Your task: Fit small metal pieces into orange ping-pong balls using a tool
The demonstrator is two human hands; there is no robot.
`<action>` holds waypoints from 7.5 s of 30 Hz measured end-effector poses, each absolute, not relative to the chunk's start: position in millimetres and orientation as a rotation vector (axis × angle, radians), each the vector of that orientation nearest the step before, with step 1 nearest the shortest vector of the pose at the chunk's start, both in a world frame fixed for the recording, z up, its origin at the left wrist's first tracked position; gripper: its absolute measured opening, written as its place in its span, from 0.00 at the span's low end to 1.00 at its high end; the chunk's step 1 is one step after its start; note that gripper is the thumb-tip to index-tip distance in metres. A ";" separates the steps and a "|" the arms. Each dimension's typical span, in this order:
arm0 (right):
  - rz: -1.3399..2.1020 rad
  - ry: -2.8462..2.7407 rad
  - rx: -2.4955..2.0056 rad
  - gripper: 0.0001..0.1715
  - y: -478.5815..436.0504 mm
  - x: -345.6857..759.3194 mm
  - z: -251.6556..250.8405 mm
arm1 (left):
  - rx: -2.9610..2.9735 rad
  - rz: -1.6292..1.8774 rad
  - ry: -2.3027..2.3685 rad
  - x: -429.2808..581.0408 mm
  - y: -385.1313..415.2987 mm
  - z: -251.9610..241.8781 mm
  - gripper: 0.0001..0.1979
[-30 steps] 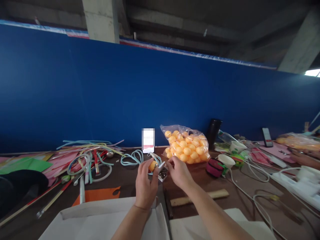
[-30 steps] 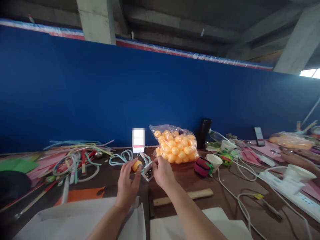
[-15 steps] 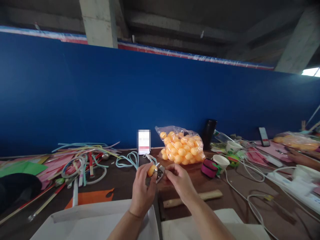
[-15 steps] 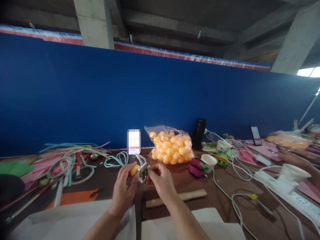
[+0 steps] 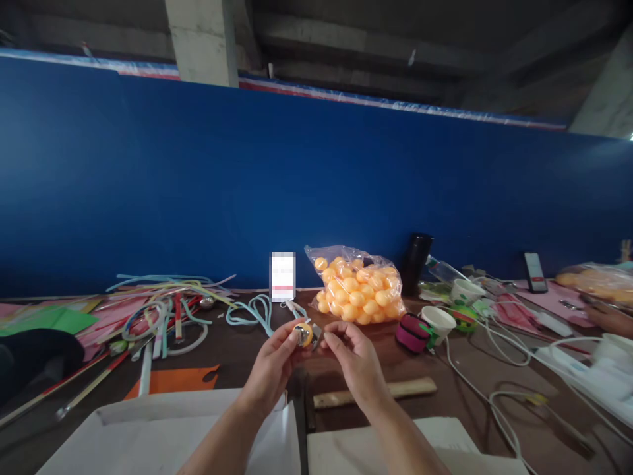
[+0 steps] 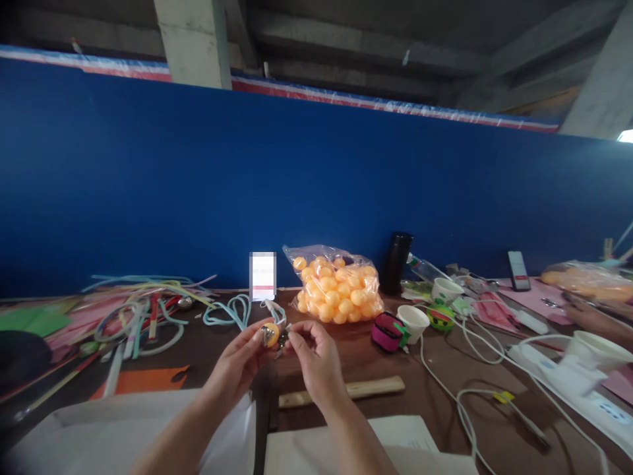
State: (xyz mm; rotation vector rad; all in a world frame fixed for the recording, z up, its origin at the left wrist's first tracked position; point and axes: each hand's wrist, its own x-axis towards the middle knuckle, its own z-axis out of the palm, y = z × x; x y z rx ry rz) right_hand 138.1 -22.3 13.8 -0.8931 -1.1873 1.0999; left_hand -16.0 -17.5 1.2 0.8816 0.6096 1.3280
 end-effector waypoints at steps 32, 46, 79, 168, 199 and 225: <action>1.254 -1.156 -0.874 0.14 -27.8 136.7 15.0 | 0.642 1.276 0.637 -18.3 -19.4 7.0 0.11; 1.314 -1.170 -0.889 0.18 -32.8 129.9 19.7 | 0.703 1.268 0.625 -17.2 -19.7 9.0 0.12; 1.516 -1.026 -0.879 0.16 -30.8 130.6 13.0 | 0.794 1.234 0.696 -10.9 -25.5 13.4 0.15; 1.488 -1.054 -0.840 0.13 -31.7 130.9 12.0 | 0.862 1.252 0.685 -10.9 -28.4 15.0 0.16; 1.479 -1.081 -0.839 0.14 -32.2 131.6 12.7 | 0.812 1.263 0.641 -10.3 -27.4 15.1 0.17; 1.431 -1.104 -0.850 0.16 -34.1 130.2 16.9 | 0.967 1.292 0.715 -9.5 -27.1 14.8 0.15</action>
